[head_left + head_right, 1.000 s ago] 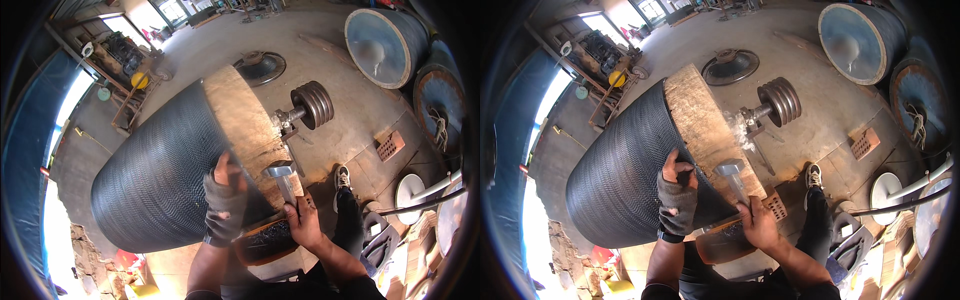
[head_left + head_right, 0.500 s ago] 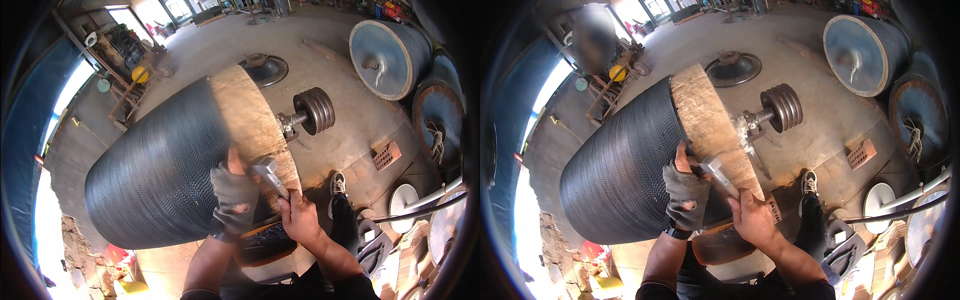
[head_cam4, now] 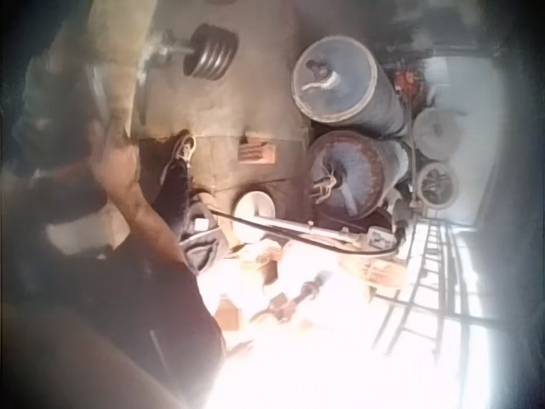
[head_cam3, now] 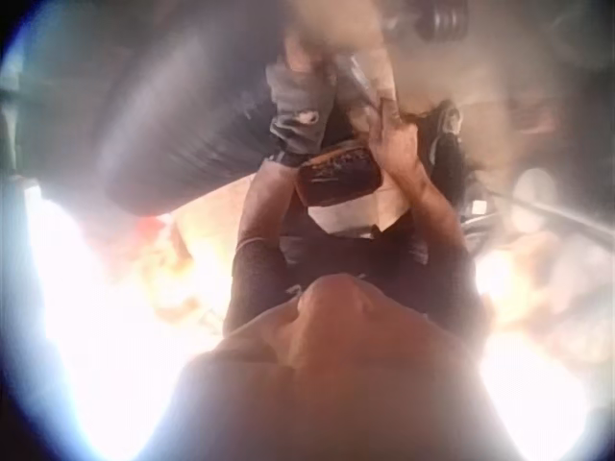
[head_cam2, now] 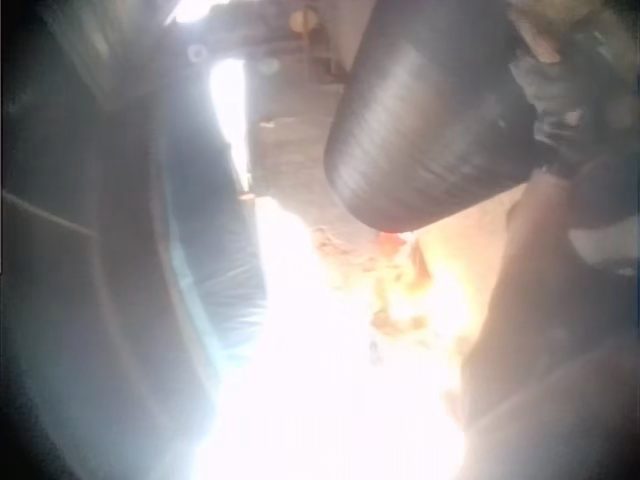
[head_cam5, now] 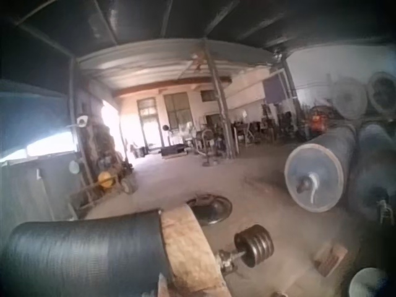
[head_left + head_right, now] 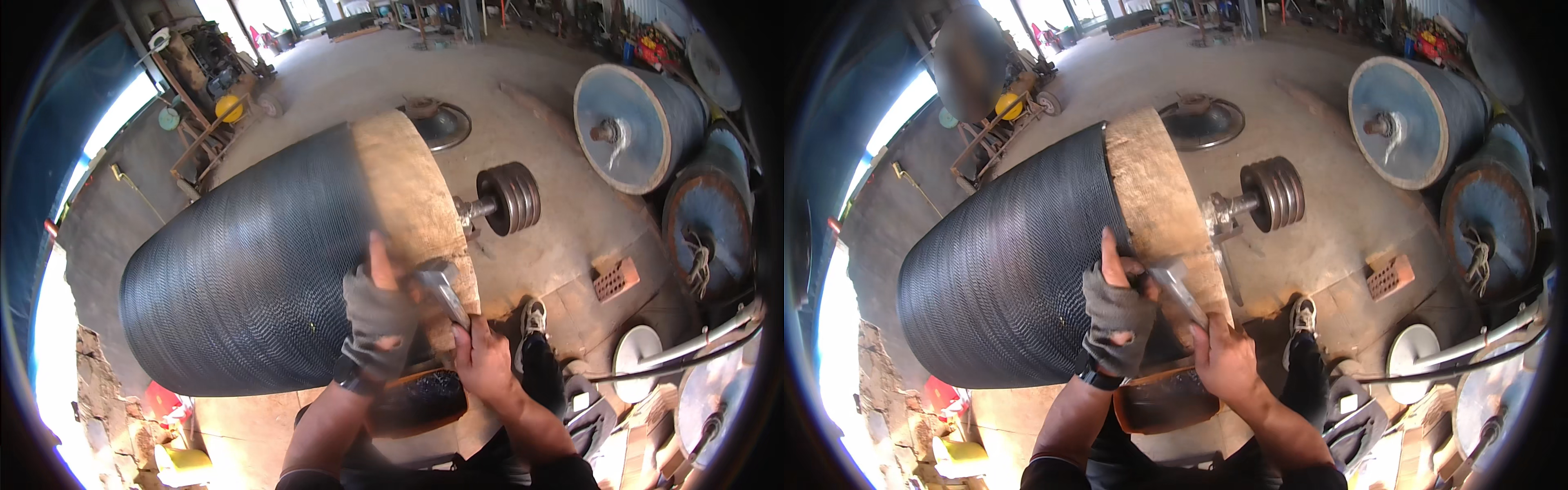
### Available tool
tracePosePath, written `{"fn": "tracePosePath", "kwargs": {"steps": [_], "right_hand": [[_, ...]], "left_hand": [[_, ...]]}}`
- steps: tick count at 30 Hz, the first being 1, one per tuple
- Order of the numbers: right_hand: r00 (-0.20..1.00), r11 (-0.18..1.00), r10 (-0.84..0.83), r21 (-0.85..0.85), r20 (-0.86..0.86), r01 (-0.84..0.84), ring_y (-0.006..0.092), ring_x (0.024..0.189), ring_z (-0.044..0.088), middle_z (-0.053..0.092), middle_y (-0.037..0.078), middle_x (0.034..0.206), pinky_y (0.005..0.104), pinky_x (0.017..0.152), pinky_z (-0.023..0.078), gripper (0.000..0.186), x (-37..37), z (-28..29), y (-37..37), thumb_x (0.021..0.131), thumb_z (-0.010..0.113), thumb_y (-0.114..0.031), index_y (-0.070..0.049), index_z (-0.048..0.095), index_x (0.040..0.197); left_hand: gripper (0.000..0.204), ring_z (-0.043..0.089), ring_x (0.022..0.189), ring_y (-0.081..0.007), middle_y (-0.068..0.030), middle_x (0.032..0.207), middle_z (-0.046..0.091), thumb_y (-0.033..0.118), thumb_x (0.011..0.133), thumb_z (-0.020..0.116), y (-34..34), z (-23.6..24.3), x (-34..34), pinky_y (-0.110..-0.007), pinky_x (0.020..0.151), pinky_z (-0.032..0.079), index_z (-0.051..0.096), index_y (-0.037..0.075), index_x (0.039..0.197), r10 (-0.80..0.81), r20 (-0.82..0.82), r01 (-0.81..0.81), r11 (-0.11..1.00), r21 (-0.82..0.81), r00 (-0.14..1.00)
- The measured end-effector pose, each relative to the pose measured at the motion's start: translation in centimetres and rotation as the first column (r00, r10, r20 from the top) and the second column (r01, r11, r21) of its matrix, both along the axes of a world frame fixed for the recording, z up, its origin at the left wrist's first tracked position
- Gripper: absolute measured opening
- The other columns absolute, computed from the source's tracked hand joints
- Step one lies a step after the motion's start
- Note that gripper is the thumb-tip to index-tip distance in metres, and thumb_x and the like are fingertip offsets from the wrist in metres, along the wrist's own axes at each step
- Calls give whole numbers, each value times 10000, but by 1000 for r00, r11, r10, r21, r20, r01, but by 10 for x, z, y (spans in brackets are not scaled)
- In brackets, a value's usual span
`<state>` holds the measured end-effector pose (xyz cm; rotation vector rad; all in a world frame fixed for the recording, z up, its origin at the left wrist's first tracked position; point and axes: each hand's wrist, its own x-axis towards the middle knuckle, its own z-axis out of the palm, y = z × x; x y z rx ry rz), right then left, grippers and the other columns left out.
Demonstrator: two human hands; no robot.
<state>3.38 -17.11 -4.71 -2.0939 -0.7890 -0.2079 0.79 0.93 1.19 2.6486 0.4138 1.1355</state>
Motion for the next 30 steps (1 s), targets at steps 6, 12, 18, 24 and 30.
{"fn": "tracePosePath", "kwargs": {"steps": [6, 12, 18, 24, 30], "right_hand": [[998, 999, 13, -41, -55, -16, 507, 629, 631, 638, 258, 714, 552, 560, 508, 303, -2, -6, 7, 1038, 591, -179, 85, 534, 1177], [997, 961, -45, 268, -63, 61, 451, 593, 653, 644, 231, 689, 496, 515, 499, 229, -9, -25, 7, 1054, 576, -192, 38, 571, 1051], [970, 869, 36, 487, -242, 89, 524, 628, 628, 629, 289, 695, 548, 536, 506, 300, -23, -29, 1, 1062, 578, -266, 32, 559, 1026], [998, 963, 26, 269, -56, -10, 91, 494, 473, 527, 10, 654, 245, 455, 370, 286, -5, -30, 19, 1117, 485, -272, -12, 525, 1002], [996, 983, -93, 164, 17, 88, 203, 561, 639, 620, 108, 679, 363, 514, 489, 250, -16, -36, 17, 1066, 534, -220, 27, 572, 1063]], "left_hand": [[941, 615, 898, -346, -167, 1120, 623, 60, 736, 823, -14, -22, -56, -497, 828, 512, 354, -84, 1539, -126, 137, 107, 985, 135, 983], [361, 641, 781, -342, -211, 965, 655, 215, 912, 659, -41, -66, -105, -443, 680, 545, 682, -24, 1182, -461, -198, 465, 885, -30, 865], [299, 608, 647, -316, -199, 797, 607, 225, 995, 588, -65, -71, -136, -445, 572, 495, 684, -54, 1048, -489, -166, 451, 865, -222, 856], [296, 573, 617, -309, -187, 799, 592, 231, 1013, 572, -62, -36, -124, -456, 538, 450, 674, -47, 1007, -532, -126, 472, 820, -322, 837], [251, 599, 731, -269, -154, 889, 622, 225, 998, 596, -55, -42, -119, -417, 633, 471, 665, -11, 1046, -601, -139, 538, 779, -322, 787]]}}
